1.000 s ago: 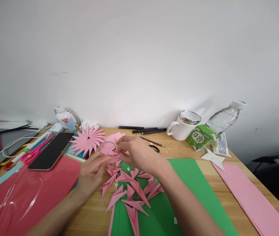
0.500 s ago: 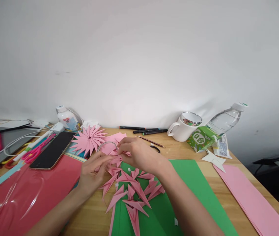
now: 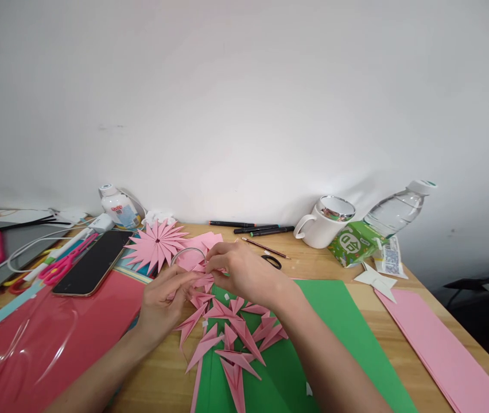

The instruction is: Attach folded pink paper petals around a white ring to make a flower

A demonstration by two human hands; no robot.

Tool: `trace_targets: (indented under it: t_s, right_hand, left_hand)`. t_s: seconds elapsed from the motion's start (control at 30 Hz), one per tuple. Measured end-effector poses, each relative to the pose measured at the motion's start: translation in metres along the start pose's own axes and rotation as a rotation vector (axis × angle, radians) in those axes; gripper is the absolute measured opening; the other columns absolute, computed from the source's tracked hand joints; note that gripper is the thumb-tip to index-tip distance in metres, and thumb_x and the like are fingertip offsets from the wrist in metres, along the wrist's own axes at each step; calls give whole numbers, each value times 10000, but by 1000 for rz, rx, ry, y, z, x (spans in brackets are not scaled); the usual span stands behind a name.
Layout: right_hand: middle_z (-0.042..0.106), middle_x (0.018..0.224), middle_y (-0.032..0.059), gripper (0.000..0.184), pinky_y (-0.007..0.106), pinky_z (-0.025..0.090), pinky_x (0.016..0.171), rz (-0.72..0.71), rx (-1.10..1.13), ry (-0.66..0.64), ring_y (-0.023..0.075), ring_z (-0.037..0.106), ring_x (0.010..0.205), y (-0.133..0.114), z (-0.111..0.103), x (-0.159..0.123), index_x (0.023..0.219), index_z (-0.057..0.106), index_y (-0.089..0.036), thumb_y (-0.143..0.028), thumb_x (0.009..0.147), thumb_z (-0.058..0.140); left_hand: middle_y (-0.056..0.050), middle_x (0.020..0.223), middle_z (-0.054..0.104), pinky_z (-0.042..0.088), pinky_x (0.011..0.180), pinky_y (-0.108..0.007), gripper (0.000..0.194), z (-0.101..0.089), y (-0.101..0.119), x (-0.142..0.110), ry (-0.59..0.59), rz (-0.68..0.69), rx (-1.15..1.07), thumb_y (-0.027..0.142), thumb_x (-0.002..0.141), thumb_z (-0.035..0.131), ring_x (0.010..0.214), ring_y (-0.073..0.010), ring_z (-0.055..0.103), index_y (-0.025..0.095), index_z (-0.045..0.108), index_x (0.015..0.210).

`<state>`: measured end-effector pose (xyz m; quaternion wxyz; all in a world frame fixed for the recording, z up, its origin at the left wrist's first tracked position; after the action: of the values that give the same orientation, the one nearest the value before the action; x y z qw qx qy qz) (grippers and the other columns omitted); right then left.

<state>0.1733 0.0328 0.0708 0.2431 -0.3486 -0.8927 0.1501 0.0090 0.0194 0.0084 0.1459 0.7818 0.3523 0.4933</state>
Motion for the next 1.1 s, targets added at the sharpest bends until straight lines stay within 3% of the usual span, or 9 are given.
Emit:
trace_targets:
  t_s: [0.5, 0.87, 1.1]
  right_hand:
    - [690, 953, 95, 250, 228, 451, 616, -7, 10, 32, 139, 623, 727, 5, 2, -1, 858, 724, -141, 2, 759, 544]
    - [625, 1072, 104, 164, 274, 449, 701, 59, -178, -190, 164, 611, 810, 1, 3, -1, 798, 674, -131, -53, 812, 530]
    - [624, 1045, 108, 183, 261, 429, 664, 95, -173, -147, 135, 584, 730, 5, 0, -2, 704, 641, -122, -11, 768, 511]
  left_hand:
    - [19, 671, 543, 397, 521, -193, 313, 0, -1, -2, -19, -2, -6, 18, 846, 447, 569, -86, 517, 210, 678, 931]
    - [14, 649, 535, 372, 517, -194, 287, 4, 4, -1, -57, 54, 51, 22, 851, 444, 569, -83, 507, 165, 689, 896]
    - [10, 656, 530, 354, 513, -205, 288, 4, 2, -2, -65, 61, 46, 19, 852, 443, 569, -89, 501, 164, 680, 926]
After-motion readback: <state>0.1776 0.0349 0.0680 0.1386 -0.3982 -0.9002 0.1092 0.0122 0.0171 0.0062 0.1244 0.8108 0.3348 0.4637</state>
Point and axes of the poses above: each hand's wrist, its own x-axis towards the middle knuckle, its own z-axis out of the palm, y = z × x, the point moved 3 cm from there along x, towards the middle knuckle
